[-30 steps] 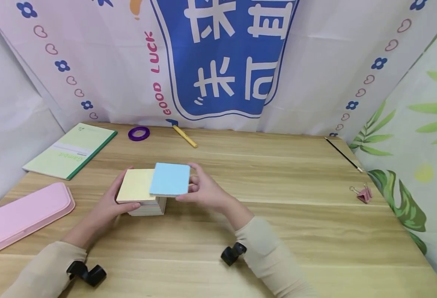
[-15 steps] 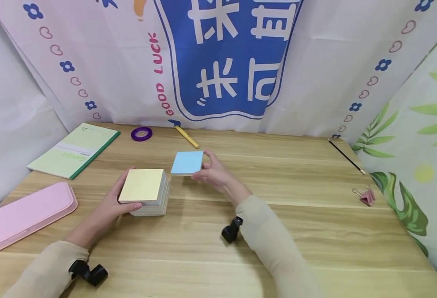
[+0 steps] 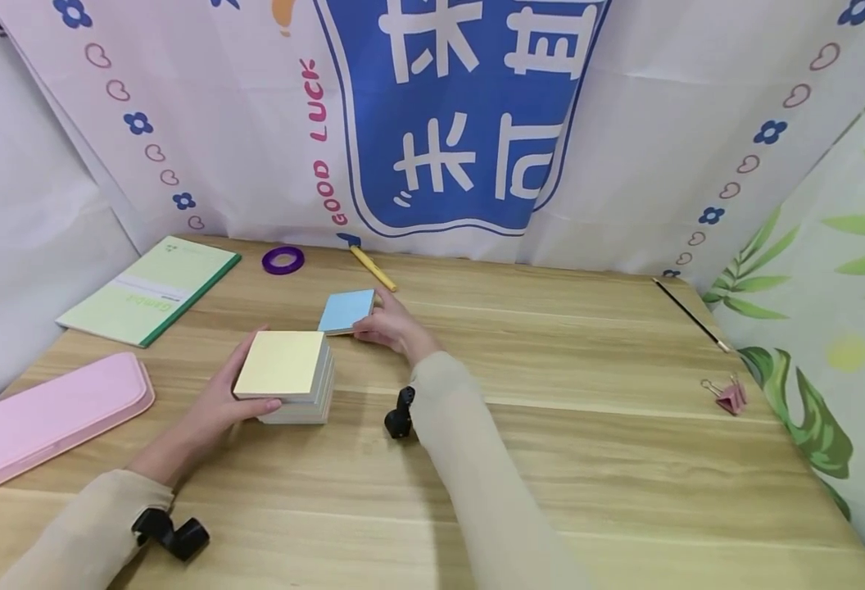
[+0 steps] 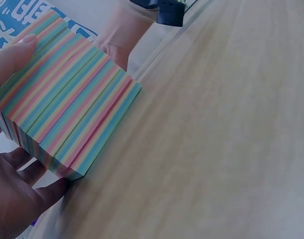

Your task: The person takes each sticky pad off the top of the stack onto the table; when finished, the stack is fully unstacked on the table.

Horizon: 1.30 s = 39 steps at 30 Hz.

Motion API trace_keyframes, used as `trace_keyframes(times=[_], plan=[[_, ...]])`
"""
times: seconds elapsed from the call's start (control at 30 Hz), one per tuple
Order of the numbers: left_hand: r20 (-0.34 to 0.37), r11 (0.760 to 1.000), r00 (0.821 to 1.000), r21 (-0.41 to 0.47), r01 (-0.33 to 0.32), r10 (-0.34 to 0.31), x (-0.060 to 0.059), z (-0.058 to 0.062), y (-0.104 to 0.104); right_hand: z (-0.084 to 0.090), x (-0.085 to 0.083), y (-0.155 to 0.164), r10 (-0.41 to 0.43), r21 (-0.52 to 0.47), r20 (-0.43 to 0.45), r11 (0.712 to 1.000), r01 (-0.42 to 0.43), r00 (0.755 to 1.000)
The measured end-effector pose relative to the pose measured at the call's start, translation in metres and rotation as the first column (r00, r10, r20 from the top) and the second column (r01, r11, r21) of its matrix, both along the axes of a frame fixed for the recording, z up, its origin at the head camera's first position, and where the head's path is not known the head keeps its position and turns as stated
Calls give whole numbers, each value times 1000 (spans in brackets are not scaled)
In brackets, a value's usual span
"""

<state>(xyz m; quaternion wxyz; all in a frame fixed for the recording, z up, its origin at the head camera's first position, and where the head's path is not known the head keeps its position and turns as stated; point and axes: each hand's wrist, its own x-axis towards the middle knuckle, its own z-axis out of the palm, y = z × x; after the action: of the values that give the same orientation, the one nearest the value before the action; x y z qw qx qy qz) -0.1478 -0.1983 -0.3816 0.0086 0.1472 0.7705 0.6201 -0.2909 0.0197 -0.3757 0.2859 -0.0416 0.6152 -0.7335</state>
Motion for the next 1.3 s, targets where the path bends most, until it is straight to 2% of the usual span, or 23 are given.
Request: trace_keyframes(times=[0.13, 0.2, 0.27, 0.37, 0.43, 0.6, 0.7, 0.8, 0.87, 0.9, 0.97, 1.07, 1.17, 1.23, 1.3], plan=[[-4, 1000, 1000, 0, 8, -8, -1, 1, 0, 10, 2, 11, 45, 166, -73, 986, -33, 996], [3, 1000, 1000, 4, 16, -16, -1, 1, 0, 15, 7, 19, 83, 261, -122, 964, -49, 989], [7, 1000, 1000, 12, 19, -19, 0, 2, 0, 20, 14, 28, 140, 333, -190, 940, -70, 972], [11, 1000, 1000, 13, 15, -15, 1, 3, -1, 27, 32, 37, 225, 358, -294, 927, -111, 929], [15, 1000, 1000, 11, 13, -13, 1, 3, -2, 32, 47, 39, 284, 331, -354, 929, -165, 891], [20, 1000, 1000, 2, 12, -12, 2, 5, -1, 38, 84, 25, 384, 298, -447, 916, -270, 808], [20, 1000, 1000, -3, 12, -12, 1, 5, 0, 35, 97, 11, 406, 359, -508, 901, -242, 760], [28, 1000, 999, -2, 16, -16, 1, 3, -1, 31, 106, 1, 397, 421, -573, 893, -159, 716], [32, 1000, 999, -3, 22, -22, 1, 3, -1, 28, 110, -3, 382, 438, -608, 893, -107, 696], [33, 1000, 999, -2, 23, -23, 1, 3, -1, 27, 111, -3, 367, 433, -615, 897, -91, 697], [31, 1000, 999, 0, 29, -29, 1, 3, 0, 33, 115, -2, 334, 397, -604, 913, -90, 723], [28, 999, 999, 2, 36, -36, 1, 2, 0, 40, 119, 6, 287, 298, -545, 945, -138, 788], [25, 999, 999, 2, 38, -39, 0, 1, -1, 37, 115, 21, 227, 131, -448, 973, -188, 865], [25, 999, 999, 2, 36, -36, 0, 1, -1, 31, 111, 32, 192, 14, -380, 979, -202, 905], [25, 999, 999, -8, 35, -35, -1, 1, -1, 27, 108, 46, 162, -77, -318, 978, -195, 934]])
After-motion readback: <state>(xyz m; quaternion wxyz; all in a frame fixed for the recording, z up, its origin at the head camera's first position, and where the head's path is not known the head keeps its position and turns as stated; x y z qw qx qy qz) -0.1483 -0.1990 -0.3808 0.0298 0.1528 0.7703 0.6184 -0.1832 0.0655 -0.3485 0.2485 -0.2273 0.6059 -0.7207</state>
